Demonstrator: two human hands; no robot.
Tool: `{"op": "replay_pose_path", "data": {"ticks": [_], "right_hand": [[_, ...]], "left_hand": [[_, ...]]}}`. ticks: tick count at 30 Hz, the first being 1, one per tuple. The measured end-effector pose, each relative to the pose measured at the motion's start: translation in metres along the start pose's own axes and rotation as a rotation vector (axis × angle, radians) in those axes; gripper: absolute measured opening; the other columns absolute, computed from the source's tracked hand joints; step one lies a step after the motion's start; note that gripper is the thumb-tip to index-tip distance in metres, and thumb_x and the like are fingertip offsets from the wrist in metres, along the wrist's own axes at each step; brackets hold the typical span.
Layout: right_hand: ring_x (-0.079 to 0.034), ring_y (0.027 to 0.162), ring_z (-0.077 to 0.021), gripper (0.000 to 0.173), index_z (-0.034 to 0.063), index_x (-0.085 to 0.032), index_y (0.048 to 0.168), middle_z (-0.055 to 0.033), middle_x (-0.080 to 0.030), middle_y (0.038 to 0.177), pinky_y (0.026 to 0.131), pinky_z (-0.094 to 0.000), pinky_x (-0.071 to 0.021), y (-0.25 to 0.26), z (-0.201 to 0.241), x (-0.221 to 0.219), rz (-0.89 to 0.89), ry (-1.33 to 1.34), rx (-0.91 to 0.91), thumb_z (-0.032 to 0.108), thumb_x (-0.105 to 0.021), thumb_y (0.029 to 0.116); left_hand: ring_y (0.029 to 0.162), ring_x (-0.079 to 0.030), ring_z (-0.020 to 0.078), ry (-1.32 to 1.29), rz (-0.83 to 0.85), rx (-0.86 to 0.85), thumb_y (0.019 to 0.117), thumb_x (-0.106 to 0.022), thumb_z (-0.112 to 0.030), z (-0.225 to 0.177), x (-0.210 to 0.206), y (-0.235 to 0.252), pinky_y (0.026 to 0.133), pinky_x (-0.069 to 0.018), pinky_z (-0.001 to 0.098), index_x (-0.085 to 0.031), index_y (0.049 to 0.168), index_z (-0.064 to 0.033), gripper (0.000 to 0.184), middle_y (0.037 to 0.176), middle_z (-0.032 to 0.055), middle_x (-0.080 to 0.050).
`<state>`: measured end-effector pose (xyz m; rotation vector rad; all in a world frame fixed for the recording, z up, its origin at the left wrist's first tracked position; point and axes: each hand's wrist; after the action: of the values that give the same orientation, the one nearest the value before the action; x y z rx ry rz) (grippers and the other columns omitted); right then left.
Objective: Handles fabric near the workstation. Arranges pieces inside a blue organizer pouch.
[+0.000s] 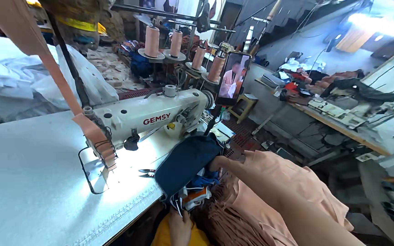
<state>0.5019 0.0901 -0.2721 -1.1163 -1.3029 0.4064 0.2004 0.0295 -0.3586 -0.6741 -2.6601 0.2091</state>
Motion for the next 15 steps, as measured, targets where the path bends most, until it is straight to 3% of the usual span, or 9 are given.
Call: {"op": "replay_pose_path", "data": {"ticks": [7, 10, 13, 15], "right_hand": [[-0.066, 0.099, -0.041, 0.035, -0.0056, -0.062, 0.123, -0.0281, -0.065, 0.116, 0.082, -0.0633, -0.0508, -0.008, -0.001, 0.001, 0.017, 0.016, -0.001, 0.021, -0.054, 0.1026], [-0.067, 0.096, -0.0365, 0.034, -0.0015, -0.06, 0.129, -0.0249, -0.065, 0.117, 0.081, -0.0585, -0.0539, -0.011, -0.009, 0.001, 0.031, 0.168, -0.028, 0.02, -0.055, 0.1022], [-0.066, 0.09, -0.0292, 0.033, 0.0017, -0.058, 0.13, -0.0215, -0.063, 0.113, 0.075, -0.0506, -0.0567, 0.019, -0.032, -0.013, 0.012, 0.353, -0.019, 0.018, -0.056, 0.1006], [-0.066, 0.098, -0.0342, 0.035, 0.0007, -0.059, 0.131, -0.0242, -0.063, 0.12, 0.081, -0.056, -0.056, 0.017, -0.031, -0.013, -0.012, 0.419, -0.052, 0.017, -0.059, 0.1002]], "left_hand": [[0.096, -0.072, 0.0284, -0.05, 0.009, -0.008, 0.099, -0.055, -0.012, 0.004, 0.001, 0.001, 0.09, -0.0605, 0.0457, -0.053, 0.134, 0.009, 0.041, 0.114, 0.023, -0.067], [0.098, -0.072, 0.0295, -0.066, 0.013, -0.004, 0.0987, -0.056, -0.011, 0.006, 0.002, 0.0, 0.091, -0.0597, 0.0465, -0.052, 0.135, 0.0089, 0.042, 0.114, 0.0234, -0.067], [0.097, -0.072, 0.0289, -0.077, 0.009, 0.01, 0.0985, -0.056, -0.013, 0.007, 0.002, 0.001, 0.09, -0.06, 0.0465, -0.052, 0.135, 0.0082, 0.043, 0.112, 0.0227, -0.068], [0.097, -0.072, 0.0284, -0.079, 0.007, 0.012, 0.0986, -0.056, -0.013, 0.007, 0.002, 0.001, 0.09, -0.06, 0.0465, -0.052, 0.135, 0.0074, 0.042, 0.111, 0.0219, -0.068]]}}
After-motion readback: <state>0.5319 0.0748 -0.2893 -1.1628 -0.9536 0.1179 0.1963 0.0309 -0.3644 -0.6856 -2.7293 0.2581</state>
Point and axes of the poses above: each hand's wrist, its own y-axis towards the middle knuckle, its own x-axis out of the back of the hand, z = x × y
